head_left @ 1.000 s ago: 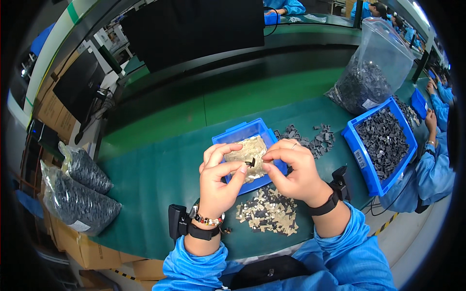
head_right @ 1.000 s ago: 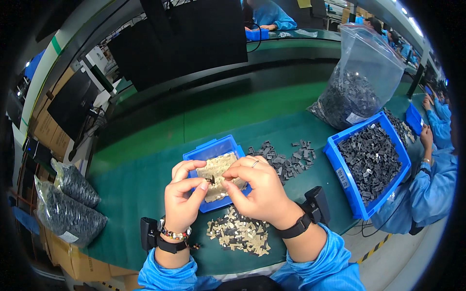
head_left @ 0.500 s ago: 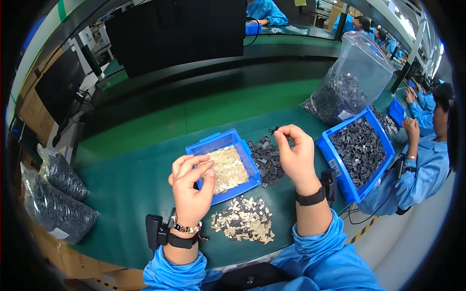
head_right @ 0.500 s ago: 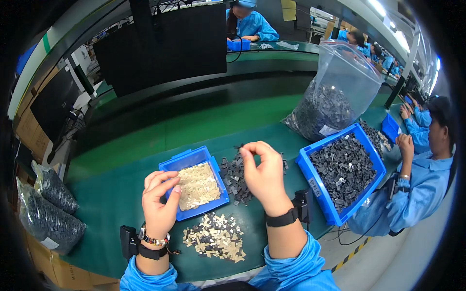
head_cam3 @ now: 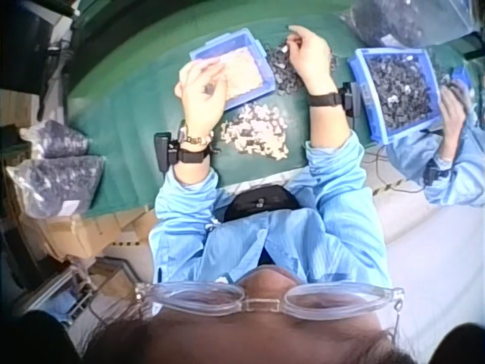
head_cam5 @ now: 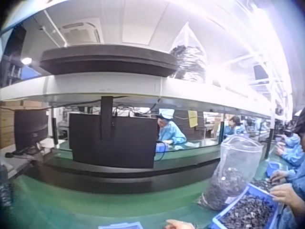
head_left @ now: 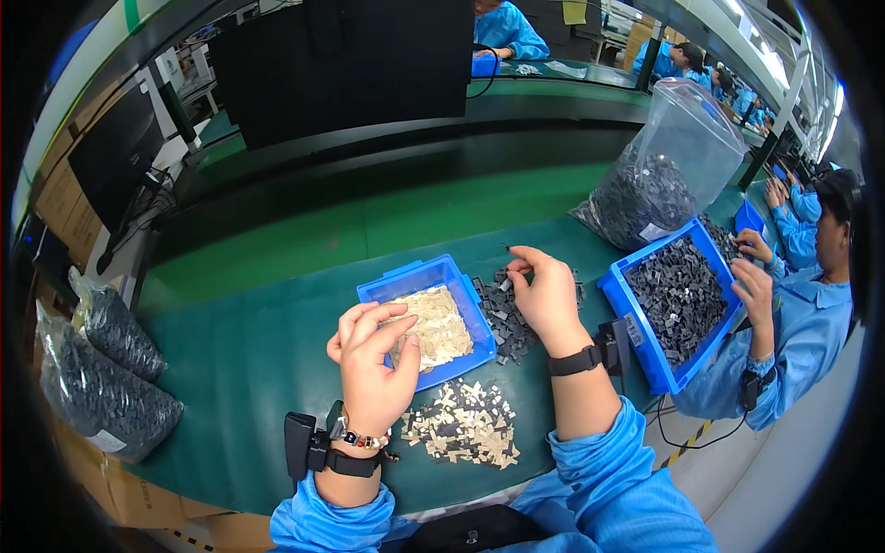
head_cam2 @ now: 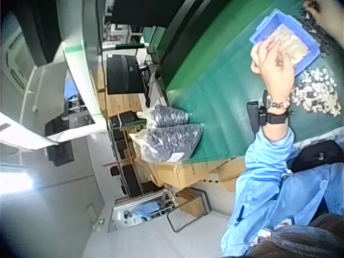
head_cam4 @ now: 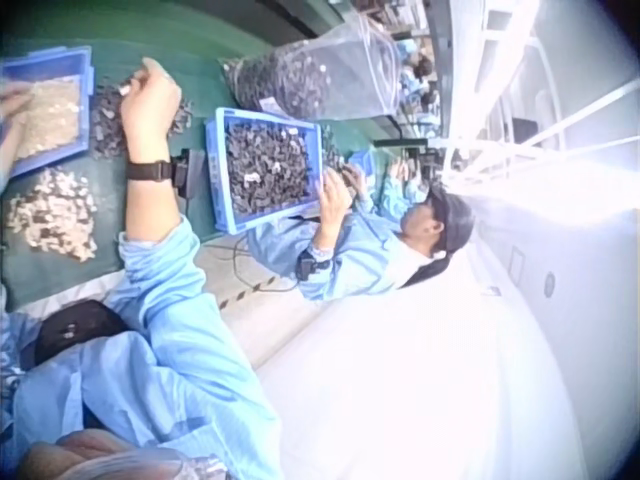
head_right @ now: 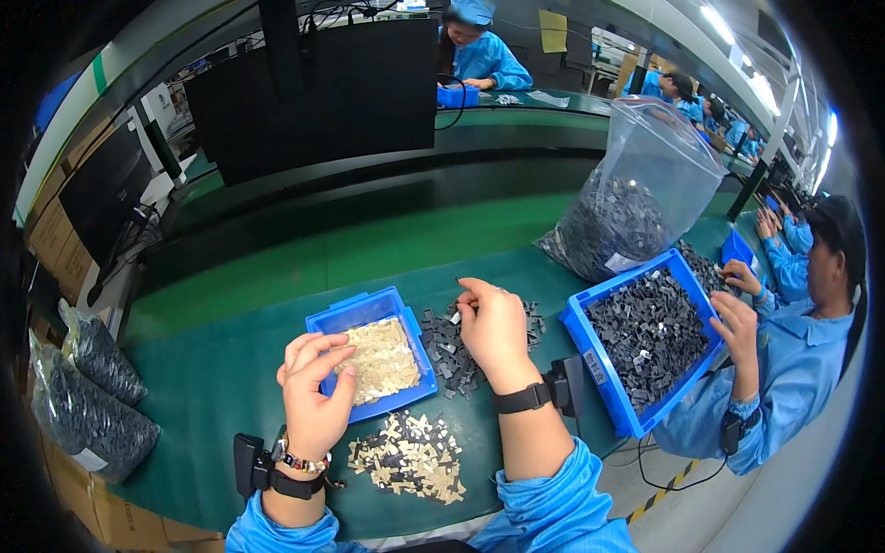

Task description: Sorting small plastic or rubber industrial components from a tray into different containers on a production line.

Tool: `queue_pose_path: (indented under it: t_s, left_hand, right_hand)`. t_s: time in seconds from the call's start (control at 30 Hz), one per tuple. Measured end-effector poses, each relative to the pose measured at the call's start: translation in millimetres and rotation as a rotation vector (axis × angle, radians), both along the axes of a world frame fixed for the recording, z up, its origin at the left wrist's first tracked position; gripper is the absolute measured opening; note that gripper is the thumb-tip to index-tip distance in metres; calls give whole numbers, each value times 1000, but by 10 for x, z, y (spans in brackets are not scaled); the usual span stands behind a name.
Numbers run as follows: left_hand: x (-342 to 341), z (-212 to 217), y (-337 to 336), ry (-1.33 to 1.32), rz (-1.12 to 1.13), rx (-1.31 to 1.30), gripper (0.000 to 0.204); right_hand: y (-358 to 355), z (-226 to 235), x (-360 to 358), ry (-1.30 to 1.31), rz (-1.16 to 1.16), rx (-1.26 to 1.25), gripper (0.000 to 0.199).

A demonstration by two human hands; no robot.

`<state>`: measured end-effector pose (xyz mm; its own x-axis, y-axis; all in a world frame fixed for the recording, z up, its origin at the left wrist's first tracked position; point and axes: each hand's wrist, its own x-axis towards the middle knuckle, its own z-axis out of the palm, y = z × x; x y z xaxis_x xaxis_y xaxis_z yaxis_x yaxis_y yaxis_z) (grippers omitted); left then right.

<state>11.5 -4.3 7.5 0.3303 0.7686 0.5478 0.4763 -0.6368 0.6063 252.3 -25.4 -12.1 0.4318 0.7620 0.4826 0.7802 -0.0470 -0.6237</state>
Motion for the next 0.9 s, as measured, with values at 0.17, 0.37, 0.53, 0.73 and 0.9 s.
queue_pose_path:
  t_s: [0.17, 0.37, 0.53, 0.73, 0.9]
  left_hand:
    - [-7, 32, -43, 2, 2, -13, 18]
    - [42, 35, -75, -15, -86, -13, 17]
    - [23, 45, -74, -2, -70, -25, 17]
    - [72, 37, -105, -36, -88, 44, 18]
    - [35, 14, -75, -40, -97, 96, 14]
  right_hand:
    - [-125, 158, -159, 145, 74, 155, 36]
    - [-196, 182, -271, 134, 162, 82, 47]
    - [-190, 188, -241, 87, 151, 129, 51]
    - [-304, 294, -602, -43, 537, 401, 56]
    - [-317, 319, -659, -76, 627, 382, 55]
